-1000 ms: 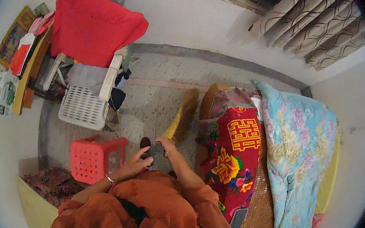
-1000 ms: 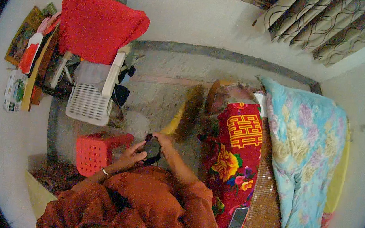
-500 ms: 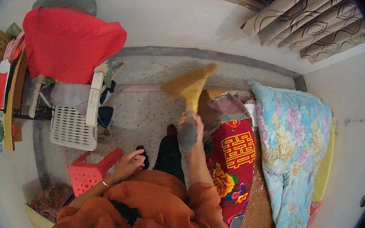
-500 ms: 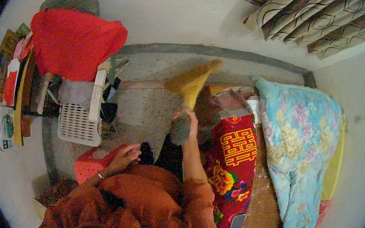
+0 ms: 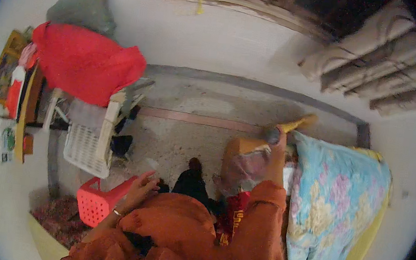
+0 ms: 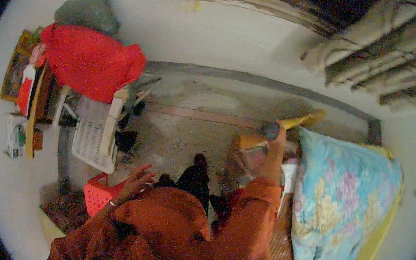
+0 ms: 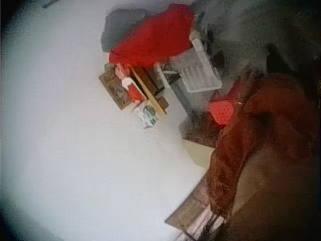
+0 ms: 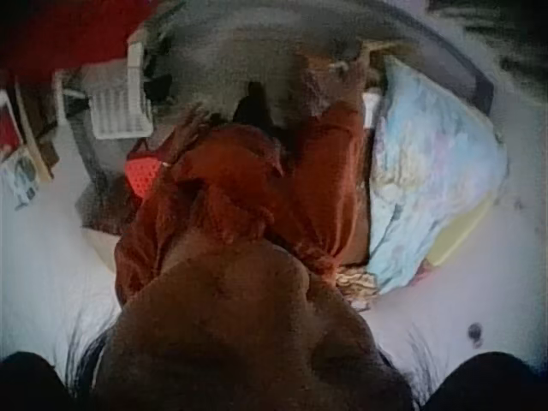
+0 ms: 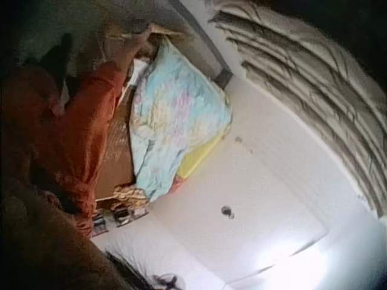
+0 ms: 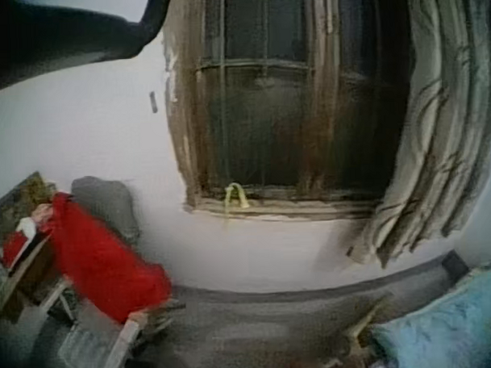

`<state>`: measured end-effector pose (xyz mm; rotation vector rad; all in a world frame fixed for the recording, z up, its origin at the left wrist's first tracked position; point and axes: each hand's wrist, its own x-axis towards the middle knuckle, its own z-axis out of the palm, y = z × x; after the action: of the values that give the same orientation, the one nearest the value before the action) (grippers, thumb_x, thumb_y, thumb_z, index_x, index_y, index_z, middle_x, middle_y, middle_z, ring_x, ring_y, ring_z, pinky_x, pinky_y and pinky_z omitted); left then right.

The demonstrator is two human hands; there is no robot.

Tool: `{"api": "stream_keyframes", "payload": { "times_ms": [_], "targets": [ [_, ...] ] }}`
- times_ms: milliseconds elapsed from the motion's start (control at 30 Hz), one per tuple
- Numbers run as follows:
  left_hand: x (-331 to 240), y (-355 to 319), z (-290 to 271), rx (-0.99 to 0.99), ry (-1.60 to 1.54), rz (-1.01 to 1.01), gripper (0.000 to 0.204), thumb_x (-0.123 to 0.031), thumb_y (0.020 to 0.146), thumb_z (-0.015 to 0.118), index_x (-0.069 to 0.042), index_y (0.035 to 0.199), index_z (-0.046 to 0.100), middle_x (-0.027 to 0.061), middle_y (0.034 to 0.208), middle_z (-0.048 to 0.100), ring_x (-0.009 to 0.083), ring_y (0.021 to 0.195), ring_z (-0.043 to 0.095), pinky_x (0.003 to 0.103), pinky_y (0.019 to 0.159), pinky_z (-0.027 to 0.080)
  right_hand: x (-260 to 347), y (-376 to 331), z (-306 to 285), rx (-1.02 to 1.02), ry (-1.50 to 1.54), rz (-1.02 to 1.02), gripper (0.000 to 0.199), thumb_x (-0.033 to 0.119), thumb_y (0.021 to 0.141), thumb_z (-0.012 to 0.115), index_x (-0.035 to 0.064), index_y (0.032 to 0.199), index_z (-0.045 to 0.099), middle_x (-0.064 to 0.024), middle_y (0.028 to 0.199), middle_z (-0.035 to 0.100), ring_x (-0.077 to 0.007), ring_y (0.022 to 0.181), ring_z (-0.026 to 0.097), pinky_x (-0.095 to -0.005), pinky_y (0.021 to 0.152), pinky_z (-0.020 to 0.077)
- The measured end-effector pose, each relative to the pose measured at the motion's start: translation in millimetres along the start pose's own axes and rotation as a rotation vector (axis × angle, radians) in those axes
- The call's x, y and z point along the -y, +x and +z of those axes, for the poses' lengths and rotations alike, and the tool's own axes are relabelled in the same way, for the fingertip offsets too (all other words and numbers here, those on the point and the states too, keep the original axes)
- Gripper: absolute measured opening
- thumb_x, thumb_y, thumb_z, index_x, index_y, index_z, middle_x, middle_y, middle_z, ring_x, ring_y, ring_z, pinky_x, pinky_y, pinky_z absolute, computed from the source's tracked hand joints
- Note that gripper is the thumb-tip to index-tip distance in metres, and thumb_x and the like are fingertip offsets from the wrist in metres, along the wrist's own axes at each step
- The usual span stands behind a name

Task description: The person sweeps the tiled floor of a cluttered room using a traditional straw broom. They move a small wooden chair to access the area underneath and continue sweeping around various furniture items and boxes.

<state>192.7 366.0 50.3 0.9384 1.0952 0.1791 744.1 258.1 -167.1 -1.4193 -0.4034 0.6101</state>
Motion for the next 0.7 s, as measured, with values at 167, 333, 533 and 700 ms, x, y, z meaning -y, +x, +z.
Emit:
{"api": "stream_keyframes", "payload": {
  "times_ms": [167, 333, 533, 700],
  "targets": [
    [-14.3, 8.0, 14.4, -0.09, -0.065, -0.05, 0.044, -0.019, 0.086, 0.053, -0.008, 0.126, 0.037, 0.0107, 0.109, 0.053, 0.018, 0.087, 0.056, 0.029, 0.073, 0.048, -66.9, 26.9, 59.0, 0.043, 0.112, 0.405, 0.035, 0.025, 0.069, 0.066, 0.0048, 0.094, 0.054, -0.0085, 0.083, 0.058, -0.023, 0.074, 0.057, -0.0387, 0.063, 0.0481],
    [-7.7, 14.8, 20.0, -0.149, -0.185, -0.056, 0.043, -0.02, 0.086, 0.053, -0.008, 0.124, 0.039, 0.0091, 0.106, 0.053, 0.0167, 0.085, 0.056, 0.028, 0.071, 0.048, -108.6, -23.4, 198.3, -0.165, -0.097, 0.713, 0.03, 0.019, 0.072, 0.064, 0.0023, 0.093, 0.051, -0.0088, 0.08, 0.055, -0.0247, 0.071, 0.056, -0.0414, 0.062, 0.0488],
    [-8.2, 11.9, 23.4, -0.251, -0.193, -0.073, 0.044, -0.02, 0.085, 0.053, -0.006, 0.125, 0.038, 0.0086, 0.105, 0.053, 0.0155, 0.084, 0.055, 0.027, 0.07, 0.047, -62.5, -176.9, 313.5, 0.235, -0.065, 1.085, 0.054, 0.015, 0.065, 0.066, 0.0035, 0.11, 0.037, -0.0106, 0.088, 0.051, -0.0245, 0.071, 0.054, -0.0378, 0.06, 0.048],
    [0.5, 10.5, 14.1, -0.22, -0.236, -0.044, 0.044, -0.019, 0.085, 0.053, -0.006, 0.124, 0.038, 0.0085, 0.103, 0.053, 0.0152, 0.083, 0.055, 0.026, 0.07, 0.047, 41.4, -220.1, 298.3, 0.534, -0.461, 0.939, 0.064, 0.017, 0.064, 0.066, 0.0021, 0.118, 0.034, -0.0104, 0.097, 0.049, -0.0231, 0.079, 0.053, -0.0337, 0.064, 0.0461]
  ]
}}
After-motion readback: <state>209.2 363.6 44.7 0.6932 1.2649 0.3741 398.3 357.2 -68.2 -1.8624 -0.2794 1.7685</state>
